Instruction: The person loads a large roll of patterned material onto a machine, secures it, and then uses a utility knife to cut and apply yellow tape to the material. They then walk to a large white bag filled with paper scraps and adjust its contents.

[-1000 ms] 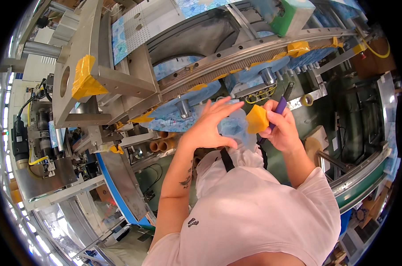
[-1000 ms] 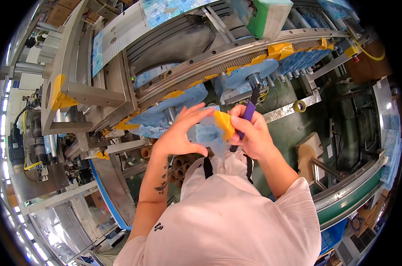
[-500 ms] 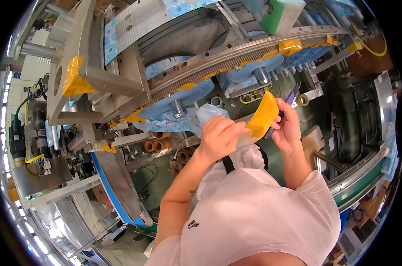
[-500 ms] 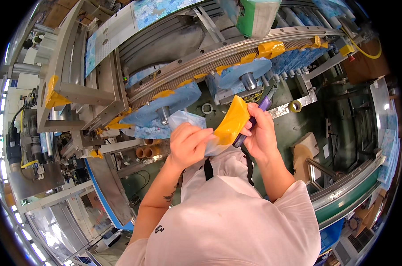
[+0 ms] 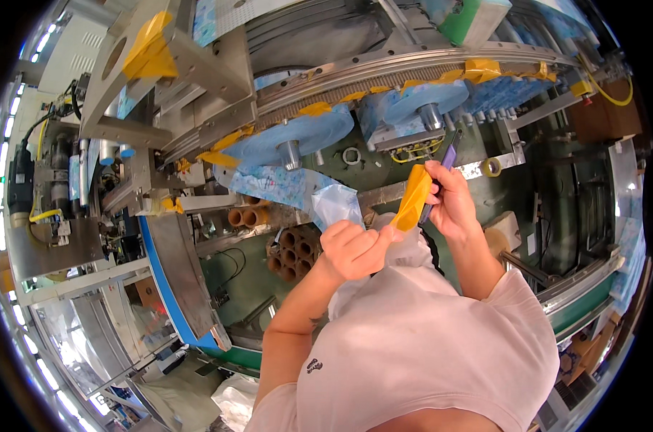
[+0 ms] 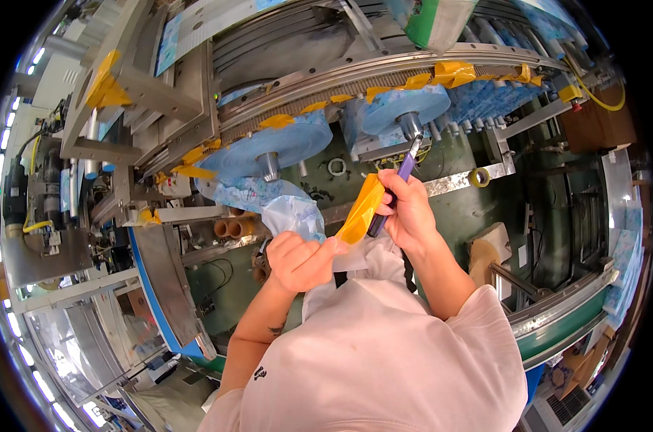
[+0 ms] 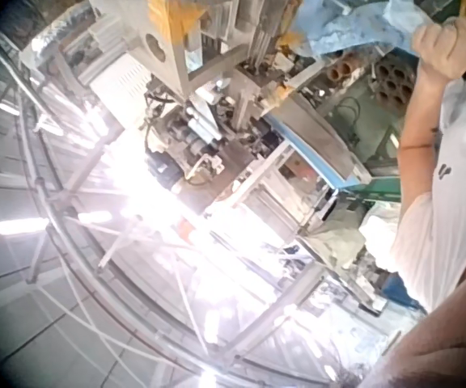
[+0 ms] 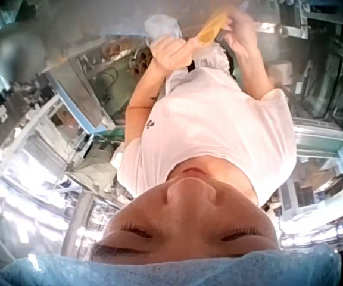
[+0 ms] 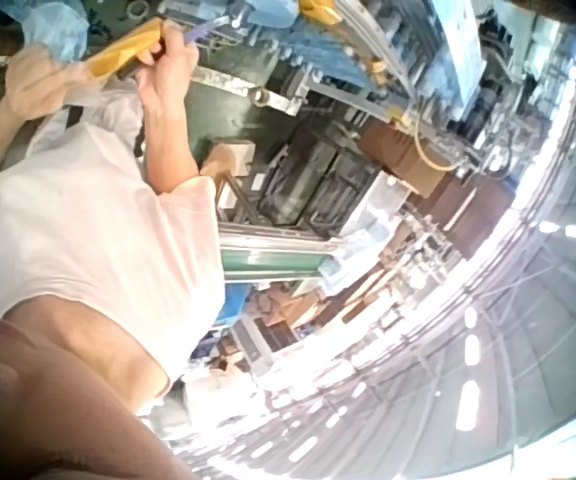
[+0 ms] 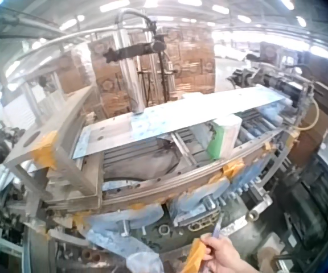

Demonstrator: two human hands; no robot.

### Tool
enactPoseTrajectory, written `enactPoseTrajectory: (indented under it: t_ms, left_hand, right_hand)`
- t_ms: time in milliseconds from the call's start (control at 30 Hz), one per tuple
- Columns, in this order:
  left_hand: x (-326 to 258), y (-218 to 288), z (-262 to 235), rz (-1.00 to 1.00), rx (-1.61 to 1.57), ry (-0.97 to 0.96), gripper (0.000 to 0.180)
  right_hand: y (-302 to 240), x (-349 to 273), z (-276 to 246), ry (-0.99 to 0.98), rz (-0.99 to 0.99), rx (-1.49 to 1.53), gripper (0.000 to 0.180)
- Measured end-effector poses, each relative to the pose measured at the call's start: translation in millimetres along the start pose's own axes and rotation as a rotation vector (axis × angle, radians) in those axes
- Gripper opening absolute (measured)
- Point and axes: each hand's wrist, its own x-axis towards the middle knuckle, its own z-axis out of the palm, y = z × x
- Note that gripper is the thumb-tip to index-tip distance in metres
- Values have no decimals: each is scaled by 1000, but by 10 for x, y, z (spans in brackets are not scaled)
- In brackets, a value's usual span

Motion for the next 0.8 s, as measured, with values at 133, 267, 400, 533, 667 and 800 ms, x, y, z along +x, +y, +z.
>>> enactPoseTrajectory:
  t_ms: [133,267,400,533,667,800]
  left_hand:
    - [-242,137,-290,-48,38,15,16]
    - [-528,314,-564,-131,66,33,16]
    - [-969,483,-706,-185,59,72,14]
    - [-1413,516,-608,-202,65,55,14]
    - [-2006,439,-328,-214,55,32,19]
    - [-2636,253,118,-213,29,-8,17]
  right_hand:
    - [232,-61,78,-34,56,-87,7]
    - [494,-174,122,5,100,-219,5]
    - [795,-206,121,39,119,-354,5]
    - [1107,32,-173,55,164,-460,5]
    - [1421,416,-611,36,203,-532,5]
    - [1705,920,-1291,40,239,-540,4]
